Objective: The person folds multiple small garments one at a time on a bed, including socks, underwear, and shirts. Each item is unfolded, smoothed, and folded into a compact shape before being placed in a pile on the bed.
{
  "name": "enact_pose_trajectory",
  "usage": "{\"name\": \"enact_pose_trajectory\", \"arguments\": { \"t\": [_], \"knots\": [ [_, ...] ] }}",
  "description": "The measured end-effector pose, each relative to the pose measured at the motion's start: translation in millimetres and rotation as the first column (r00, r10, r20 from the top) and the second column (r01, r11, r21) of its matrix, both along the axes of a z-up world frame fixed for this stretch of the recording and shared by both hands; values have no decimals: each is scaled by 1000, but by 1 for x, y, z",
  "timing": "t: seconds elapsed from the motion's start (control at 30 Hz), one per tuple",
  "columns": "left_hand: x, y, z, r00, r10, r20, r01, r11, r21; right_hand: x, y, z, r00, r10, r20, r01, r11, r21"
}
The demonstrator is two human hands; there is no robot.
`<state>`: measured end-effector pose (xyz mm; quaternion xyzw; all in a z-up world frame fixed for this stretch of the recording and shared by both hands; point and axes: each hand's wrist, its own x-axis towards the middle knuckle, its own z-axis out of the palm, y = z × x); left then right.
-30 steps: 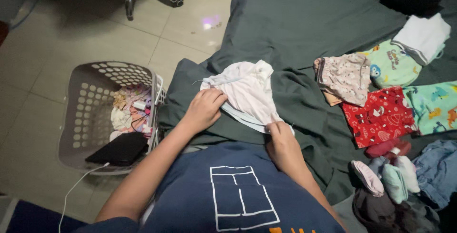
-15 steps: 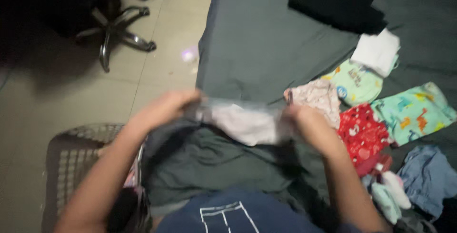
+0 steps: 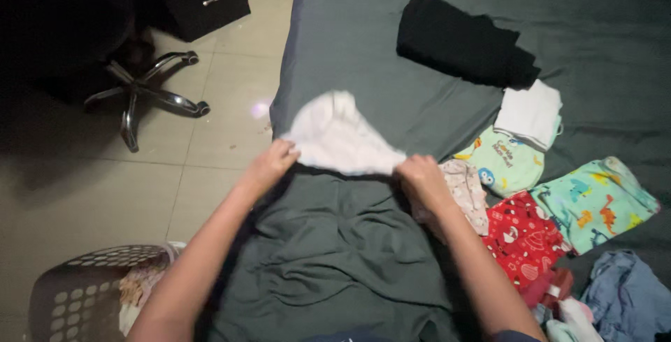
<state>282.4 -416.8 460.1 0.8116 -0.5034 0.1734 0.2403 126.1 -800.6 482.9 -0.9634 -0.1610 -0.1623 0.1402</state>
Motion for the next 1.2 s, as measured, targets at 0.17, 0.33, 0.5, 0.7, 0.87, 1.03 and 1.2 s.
{"name": "enact_pose_trajectory", "arguments": {
  "t": [0.17,0.33,0.5,0.7,0.87,1.03,1.2],
  "knots": [
    [0,15,-52,890,106,-444,-115,993,7,14,-17,-48,945,-100,-312,165,968,191],
    [9,1,-43,758,234,-609,-258,965,50,32,-7,-32,850,-323,-415,312,945,-97],
    [-14,-23,-31,960,124,-250,-144,988,-60,17,57,-38,969,-243,-31,238,964,-122],
    [-42,-39,-31,981,43,-189,-71,986,-148,6,91,-52,970,-203,136,201,979,25],
    [-33,-41,-37,981,85,-177,-106,988,-113,20,76,-49,968,-248,48,246,968,44],
    [5,-47,-35,898,60,-435,-65,998,3,53,60,-45,958,-262,-120,263,965,-7],
    [11,-52,-28,972,86,-217,-73,995,68,63,72,-58,963,-264,54,269,951,-155]
  ]
}}
